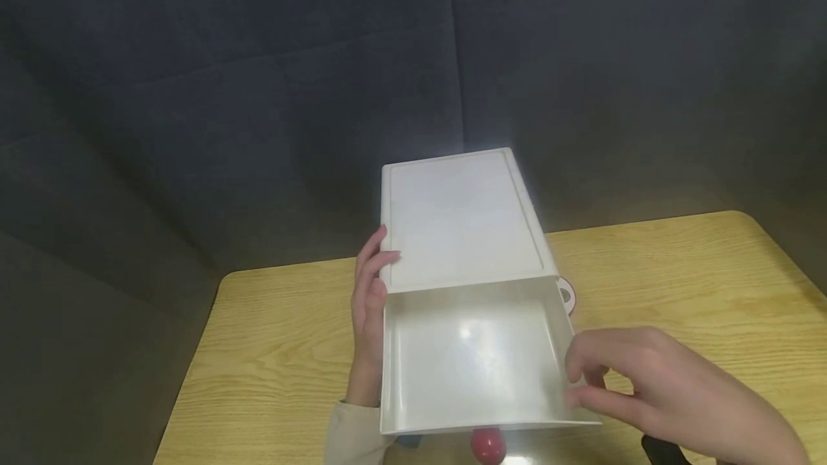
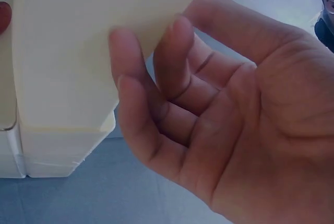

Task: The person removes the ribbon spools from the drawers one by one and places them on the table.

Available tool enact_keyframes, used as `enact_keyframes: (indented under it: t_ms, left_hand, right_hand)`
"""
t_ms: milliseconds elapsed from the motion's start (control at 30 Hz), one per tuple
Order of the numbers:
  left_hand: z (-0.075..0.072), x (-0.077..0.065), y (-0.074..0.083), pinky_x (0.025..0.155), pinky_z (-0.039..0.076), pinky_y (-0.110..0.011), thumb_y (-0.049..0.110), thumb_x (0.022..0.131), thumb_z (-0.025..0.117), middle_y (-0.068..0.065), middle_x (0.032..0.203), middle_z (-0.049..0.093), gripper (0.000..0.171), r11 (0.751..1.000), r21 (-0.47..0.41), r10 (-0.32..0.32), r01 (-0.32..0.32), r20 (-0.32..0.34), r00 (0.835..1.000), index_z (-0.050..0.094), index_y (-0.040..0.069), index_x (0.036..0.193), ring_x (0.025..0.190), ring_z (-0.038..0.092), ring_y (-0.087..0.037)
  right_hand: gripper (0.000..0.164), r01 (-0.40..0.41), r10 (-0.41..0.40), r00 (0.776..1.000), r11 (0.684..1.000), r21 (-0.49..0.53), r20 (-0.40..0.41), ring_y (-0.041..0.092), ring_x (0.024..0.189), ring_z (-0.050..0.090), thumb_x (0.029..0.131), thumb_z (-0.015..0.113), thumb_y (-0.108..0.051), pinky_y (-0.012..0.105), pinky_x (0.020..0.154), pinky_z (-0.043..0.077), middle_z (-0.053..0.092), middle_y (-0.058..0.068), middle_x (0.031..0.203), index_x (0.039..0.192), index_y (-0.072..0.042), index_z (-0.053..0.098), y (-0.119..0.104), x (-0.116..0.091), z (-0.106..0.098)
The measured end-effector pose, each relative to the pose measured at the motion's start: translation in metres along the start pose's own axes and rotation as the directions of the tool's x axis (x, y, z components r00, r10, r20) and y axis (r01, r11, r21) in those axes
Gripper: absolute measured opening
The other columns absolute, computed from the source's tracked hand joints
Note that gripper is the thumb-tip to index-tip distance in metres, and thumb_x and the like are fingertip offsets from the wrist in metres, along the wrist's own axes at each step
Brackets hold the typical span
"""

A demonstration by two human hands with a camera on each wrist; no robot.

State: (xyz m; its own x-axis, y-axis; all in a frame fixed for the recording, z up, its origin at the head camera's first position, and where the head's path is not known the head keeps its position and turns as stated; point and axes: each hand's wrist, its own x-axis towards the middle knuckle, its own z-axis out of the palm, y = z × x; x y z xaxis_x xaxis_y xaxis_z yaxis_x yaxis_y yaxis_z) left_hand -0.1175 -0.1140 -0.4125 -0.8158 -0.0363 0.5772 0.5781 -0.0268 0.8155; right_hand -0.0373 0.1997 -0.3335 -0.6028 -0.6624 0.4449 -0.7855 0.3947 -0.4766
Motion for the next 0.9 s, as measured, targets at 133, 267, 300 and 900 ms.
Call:
enact_keyframes:
  t_ms: [133,267,300,900]
  left_hand:
    - [-0.001,0.000,-0.001,0.117,0.022,-0.063,0.037,0.105,0.039,-0.010,0.160,0.036,0.031,1.000,0.005,-0.005,0.005,-0.001,1.000,0.061,0.030,0.126,0.150,0.028,-0.032]
    - [-0.001,0.000,-0.002,0.117,0.021,-0.063,0.036,0.104,0.039,-0.010,0.160,0.036,0.031,1.000,0.009,0.001,-0.001,-0.005,1.000,0.062,0.029,0.125,0.150,0.028,-0.032]
    - [-0.001,0.000,-0.002,0.117,0.021,-0.063,0.035,0.104,0.039,-0.010,0.160,0.037,0.031,1.000,0.009,0.004,-0.004,-0.006,1.000,0.062,0.028,0.125,0.150,0.028,-0.032]
    - [-0.001,0.000,-0.003,0.117,0.021,-0.064,0.040,0.105,0.039,-0.010,0.160,0.036,0.032,1.000,-0.002,0.008,-0.008,-0.003,1.000,0.062,0.031,0.125,0.150,0.028,-0.033]
  right_hand:
    - [0.021,0.001,-0.001,1.000,1.000,-0.002,0.011,-0.009,0.075,0.053,0.094,0.077,-0.027,0.007,0.066,0.039,0.055,-0.029,0.084,0.092,-0.034,0.058,0.001,-0.002,-0.001]
    - [0.029,-0.061,0.059,0.994,0.998,0.016,0.096,-0.010,0.075,0.051,0.087,0.082,-0.017,0.008,0.063,0.039,0.055,-0.029,0.086,0.092,-0.035,0.059,0.002,-0.006,-0.004]
    - [0.031,-0.068,0.065,0.991,0.997,0.023,0.117,-0.010,0.075,0.051,0.086,0.083,-0.016,0.008,0.063,0.039,0.055,-0.029,0.086,0.092,-0.035,0.060,0.002,-0.007,-0.004]
    - [0.028,0.045,-0.066,0.985,0.990,0.133,0.158,-0.009,0.075,0.053,0.089,0.081,-0.011,0.005,0.065,0.039,0.058,-0.024,0.086,0.095,-0.031,0.062,0.002,-0.009,-0.008]
